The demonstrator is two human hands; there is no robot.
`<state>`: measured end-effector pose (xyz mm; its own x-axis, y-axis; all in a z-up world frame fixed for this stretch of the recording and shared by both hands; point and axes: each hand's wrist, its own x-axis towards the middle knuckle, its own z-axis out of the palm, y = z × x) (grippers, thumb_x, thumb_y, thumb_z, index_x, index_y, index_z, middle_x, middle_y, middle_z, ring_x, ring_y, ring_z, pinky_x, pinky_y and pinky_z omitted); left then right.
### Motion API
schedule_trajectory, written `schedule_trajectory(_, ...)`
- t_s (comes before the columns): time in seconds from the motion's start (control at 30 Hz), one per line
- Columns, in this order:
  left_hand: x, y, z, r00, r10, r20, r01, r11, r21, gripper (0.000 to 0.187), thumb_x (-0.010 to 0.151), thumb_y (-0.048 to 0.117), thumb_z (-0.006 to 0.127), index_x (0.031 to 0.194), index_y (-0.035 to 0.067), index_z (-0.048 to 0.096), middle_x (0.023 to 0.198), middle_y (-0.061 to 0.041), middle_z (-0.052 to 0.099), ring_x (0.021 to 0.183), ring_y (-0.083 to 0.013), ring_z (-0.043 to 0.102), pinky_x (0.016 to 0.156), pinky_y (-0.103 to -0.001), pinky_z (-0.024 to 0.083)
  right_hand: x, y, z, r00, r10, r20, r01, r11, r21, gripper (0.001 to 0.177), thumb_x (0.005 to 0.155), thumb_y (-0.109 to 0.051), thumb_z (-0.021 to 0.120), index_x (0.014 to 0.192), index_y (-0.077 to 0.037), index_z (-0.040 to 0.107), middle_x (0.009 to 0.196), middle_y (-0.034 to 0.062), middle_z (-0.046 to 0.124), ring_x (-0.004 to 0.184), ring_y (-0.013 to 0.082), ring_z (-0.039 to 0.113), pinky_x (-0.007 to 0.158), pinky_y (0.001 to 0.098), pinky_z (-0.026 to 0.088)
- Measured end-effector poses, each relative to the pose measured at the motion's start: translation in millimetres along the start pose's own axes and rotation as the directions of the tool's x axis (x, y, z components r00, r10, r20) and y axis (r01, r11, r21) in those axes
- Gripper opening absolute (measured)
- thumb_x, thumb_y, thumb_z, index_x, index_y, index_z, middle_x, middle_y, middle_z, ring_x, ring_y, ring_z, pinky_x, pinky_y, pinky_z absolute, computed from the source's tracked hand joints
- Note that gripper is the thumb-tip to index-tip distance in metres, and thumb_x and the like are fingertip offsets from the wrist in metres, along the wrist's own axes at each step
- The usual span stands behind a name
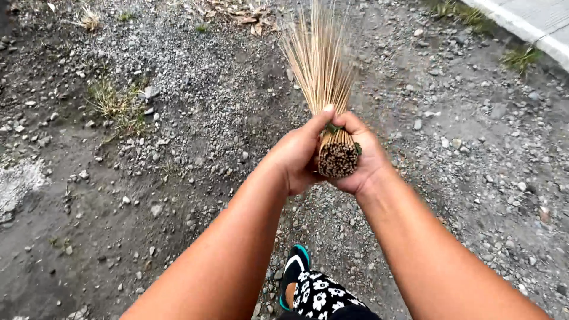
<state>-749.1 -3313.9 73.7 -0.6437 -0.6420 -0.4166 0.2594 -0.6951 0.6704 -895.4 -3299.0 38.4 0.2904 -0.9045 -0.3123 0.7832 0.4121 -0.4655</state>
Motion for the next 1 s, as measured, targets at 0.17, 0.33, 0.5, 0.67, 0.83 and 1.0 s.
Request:
schedule_trajectory(0.17,73,118,-4,0.994,0.024,-0.107,-0.021,1.000,0.023,0.053,0.088,0.057,0.064,0.114,0.011,0.071,0.100,-0.008,0.078,0.085,-0.0197,0.074,0.078,-0.043,0.062,105,-78,64,0.993,0.042,-0.112,-0.029,0.994,0.110,0.034,0.096,-0.035,0.061,0.109,-0.005,0.071,0.098,0.0141,0.076,0.086,0.0265,0.074,0.083,0.0460,0.063)
schedule_trajectory(0.33,114,207,-10,0.985,0.106,-0.134,-0.079,0.977,0.197,0.040,0.080,0.042,0.072,0.111,0.017,0.064,0.089,-0.002,0.075,0.068,-0.0147,0.072,0.062,-0.040,0.063,183,-128,84,0.997,0.063,-0.054,-0.057,0.992,0.111,0.044,0.090,-0.046,0.057,0.106,-0.007,0.070,0.094,0.0128,0.076,0.083,0.0280,0.074,0.078,0.0470,0.064)
schedule_trajectory(0.5,216,254,-79,0.991,0.134,0.001,-0.132,0.975,0.177,0.039,0.088,0.037,0.080,0.109,0.009,0.065,0.083,0.000,0.071,0.060,-0.0095,0.065,0.055,-0.029,0.053,273,-179,70,0.990,0.131,-0.048,-0.128,0.990,0.051,0.031,0.095,-0.033,0.060,0.100,-0.004,0.068,0.087,0.0126,0.073,0.073,0.0269,0.072,0.068,0.0414,0.064)
schedule_trajectory(0.67,337,319,-120,1.000,0.012,0.019,-0.015,0.991,0.136,0.035,0.087,0.039,0.075,0.104,0.009,0.069,0.080,-0.001,0.072,0.058,-0.0105,0.067,0.053,-0.028,0.054,382,-239,68,0.985,0.120,-0.125,-0.111,0.991,0.078,0.028,0.090,-0.031,0.059,0.088,-0.004,0.067,0.072,0.0104,0.069,0.056,0.0252,0.068,0.053,0.0377,0.062)
schedule_trajectory(0.83,410,414,-127,0.990,-0.125,0.060,0.117,0.985,0.123,0.037,0.087,0.041,0.073,0.106,0.009,0.071,0.089,-0.004,0.077,0.073,-0.0156,0.074,0.071,-0.034,0.062,482,-299,84,0.950,0.036,-0.310,-0.028,0.999,0.030,0.031,0.088,-0.037,0.059,0.085,-0.007,0.068,0.070,0.0094,0.069,0.055,0.0245,0.067,0.052,0.0379,0.061)
schedule_trajectory(1.0,482,480,-140,0.992,-0.120,0.042,0.115,0.987,0.113,0.042,0.088,0.047,0.070,0.109,0.010,0.071,0.095,-0.005,0.077,0.080,-0.0190,0.073,0.079,-0.039,0.062,561,-355,97,0.939,0.008,-0.343,0.034,0.993,0.116,0.033,0.093,-0.039,0.060,0.092,-0.007,0.068,0.083,0.0113,0.072,0.069,0.0263,0.071,0.067,0.0417,0.064)
